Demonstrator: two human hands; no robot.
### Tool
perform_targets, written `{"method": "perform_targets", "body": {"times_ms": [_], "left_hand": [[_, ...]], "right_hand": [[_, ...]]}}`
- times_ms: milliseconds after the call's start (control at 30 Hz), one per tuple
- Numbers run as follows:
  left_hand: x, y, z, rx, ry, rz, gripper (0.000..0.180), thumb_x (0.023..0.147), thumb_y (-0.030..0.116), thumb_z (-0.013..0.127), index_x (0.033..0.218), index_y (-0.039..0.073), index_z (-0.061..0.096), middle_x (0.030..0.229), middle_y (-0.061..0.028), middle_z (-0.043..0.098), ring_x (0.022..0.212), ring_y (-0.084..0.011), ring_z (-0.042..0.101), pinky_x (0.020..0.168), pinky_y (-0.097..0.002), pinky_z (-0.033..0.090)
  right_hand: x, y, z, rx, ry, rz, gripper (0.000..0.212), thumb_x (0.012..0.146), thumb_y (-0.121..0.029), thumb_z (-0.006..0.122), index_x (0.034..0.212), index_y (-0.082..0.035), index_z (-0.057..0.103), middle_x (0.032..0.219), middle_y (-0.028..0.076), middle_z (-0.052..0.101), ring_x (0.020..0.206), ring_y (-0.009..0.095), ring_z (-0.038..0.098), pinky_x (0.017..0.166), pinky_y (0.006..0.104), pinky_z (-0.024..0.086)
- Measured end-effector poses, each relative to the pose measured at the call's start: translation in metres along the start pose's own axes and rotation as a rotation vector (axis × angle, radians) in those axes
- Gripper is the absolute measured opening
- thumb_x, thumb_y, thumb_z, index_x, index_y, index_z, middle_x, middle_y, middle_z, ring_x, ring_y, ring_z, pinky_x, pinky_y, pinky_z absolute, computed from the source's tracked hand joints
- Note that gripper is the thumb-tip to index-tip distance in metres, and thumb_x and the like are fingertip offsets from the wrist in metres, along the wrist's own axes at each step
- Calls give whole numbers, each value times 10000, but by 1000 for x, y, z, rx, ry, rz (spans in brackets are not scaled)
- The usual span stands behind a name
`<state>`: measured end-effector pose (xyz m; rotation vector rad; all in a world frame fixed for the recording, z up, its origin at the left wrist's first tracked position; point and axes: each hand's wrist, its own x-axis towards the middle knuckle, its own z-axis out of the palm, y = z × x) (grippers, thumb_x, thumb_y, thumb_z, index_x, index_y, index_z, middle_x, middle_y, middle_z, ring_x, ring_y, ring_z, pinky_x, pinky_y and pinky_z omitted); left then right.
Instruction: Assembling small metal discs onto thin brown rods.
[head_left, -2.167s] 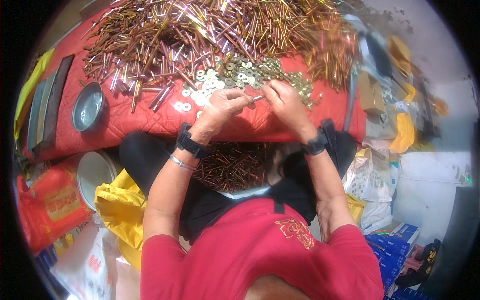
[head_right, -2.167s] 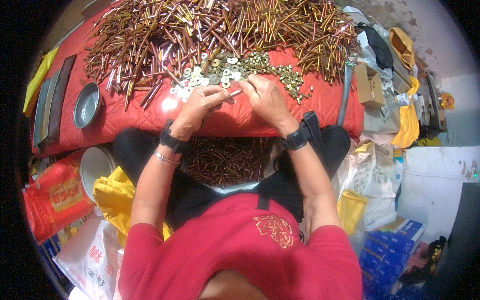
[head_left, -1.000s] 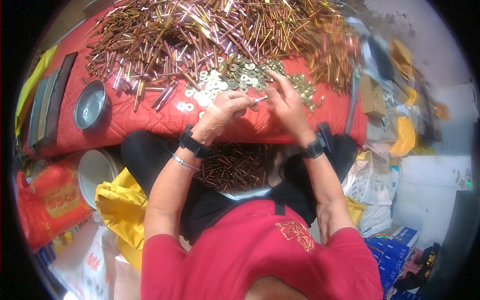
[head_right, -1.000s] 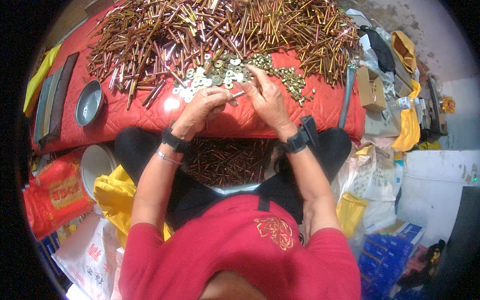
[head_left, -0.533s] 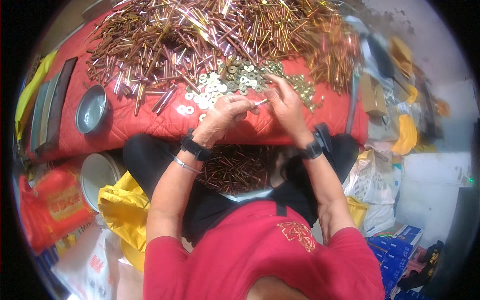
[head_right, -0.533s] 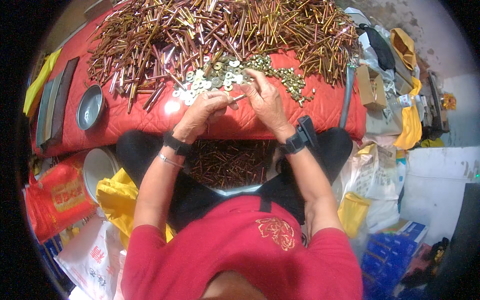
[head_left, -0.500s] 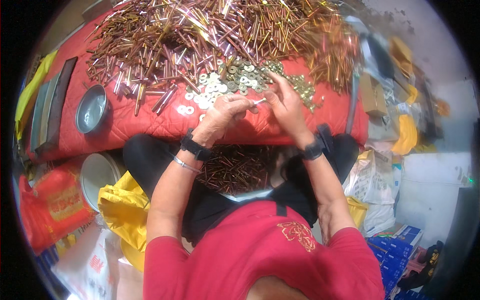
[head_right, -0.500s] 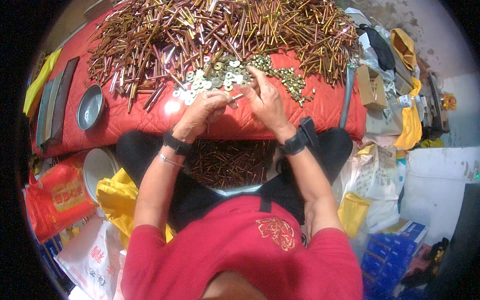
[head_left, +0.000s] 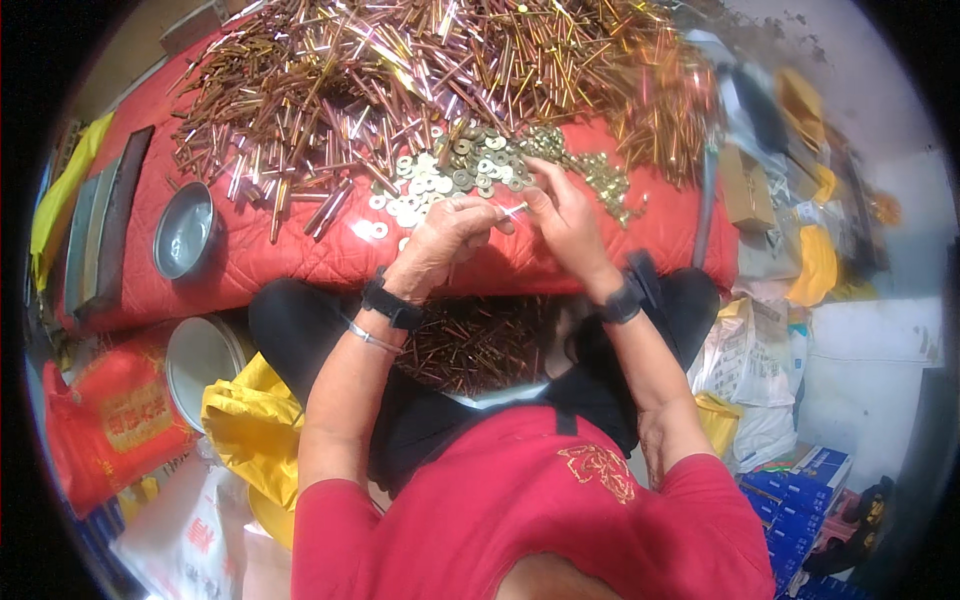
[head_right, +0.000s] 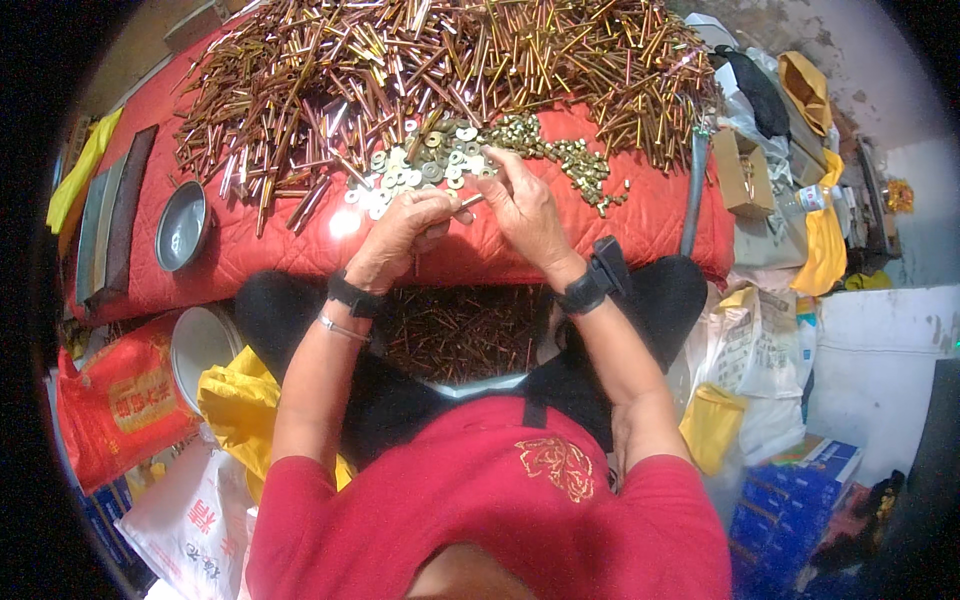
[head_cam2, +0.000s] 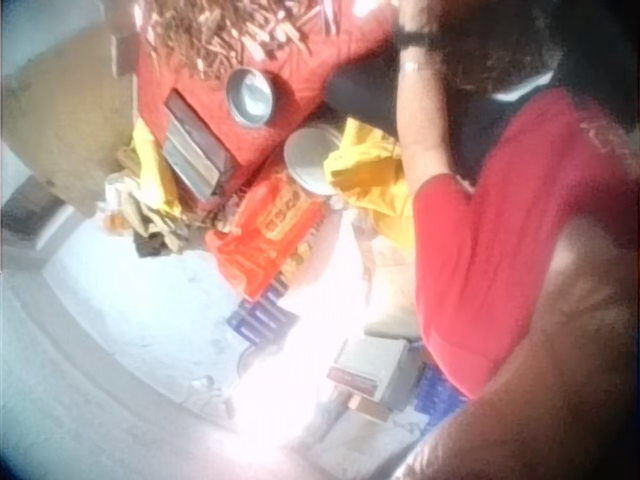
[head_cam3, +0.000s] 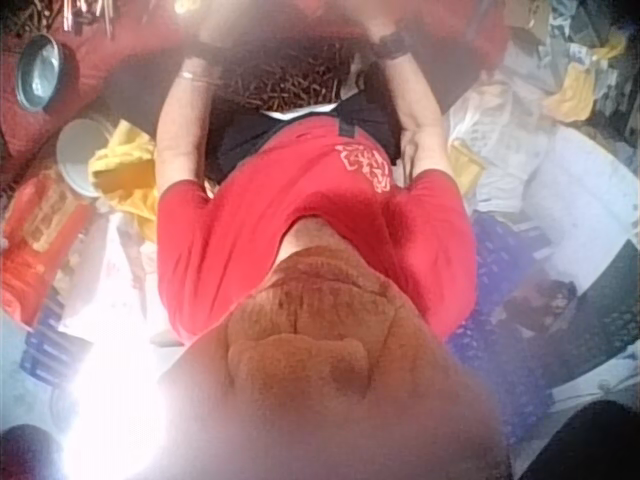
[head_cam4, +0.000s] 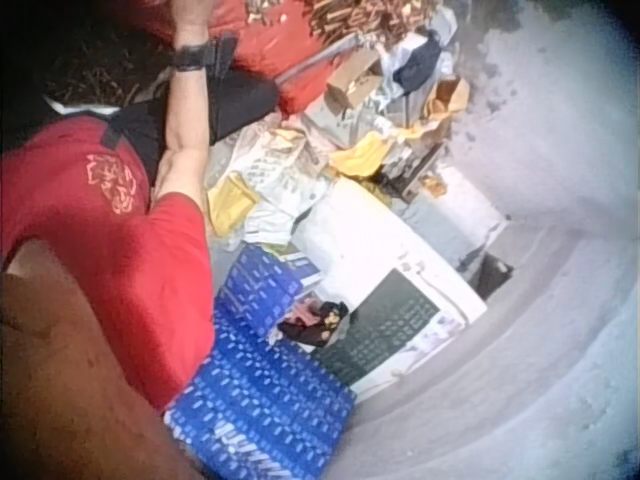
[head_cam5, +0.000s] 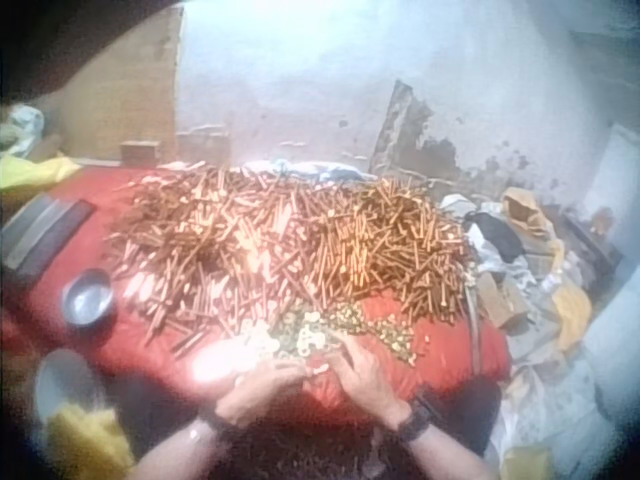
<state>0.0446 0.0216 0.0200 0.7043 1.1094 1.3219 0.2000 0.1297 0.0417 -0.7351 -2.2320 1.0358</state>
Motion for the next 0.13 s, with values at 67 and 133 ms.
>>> {"method": "perform_targets", "body": {"times_ms": [67, 133], "left_hand": [[1, -2, -4, -14, -5, -7, 207, 824, 248, 606, 795, 64, 696, 563, 84, 399, 507, -28, 317, 458, -211, 211], [3, -6, -4, 29, -13, 9, 218, 870, 207, 570, 849, 24, 688, 554, 77, 393, 481, -26, 303, 445, -210, 206]], "right_hand": [[0, -5, 2, -15, -7, -148, 360, 906, -114, 580, 1253, -54, 506, 923, 170, 629, 826, 245, 633, 727, 335, 480], [1, -5, 2, -6, -92, -169, 362, 915, -162, 586, 1254, -62, 508, 1043, 189, 631, 966, 241, 632, 801, 321, 479]]}}
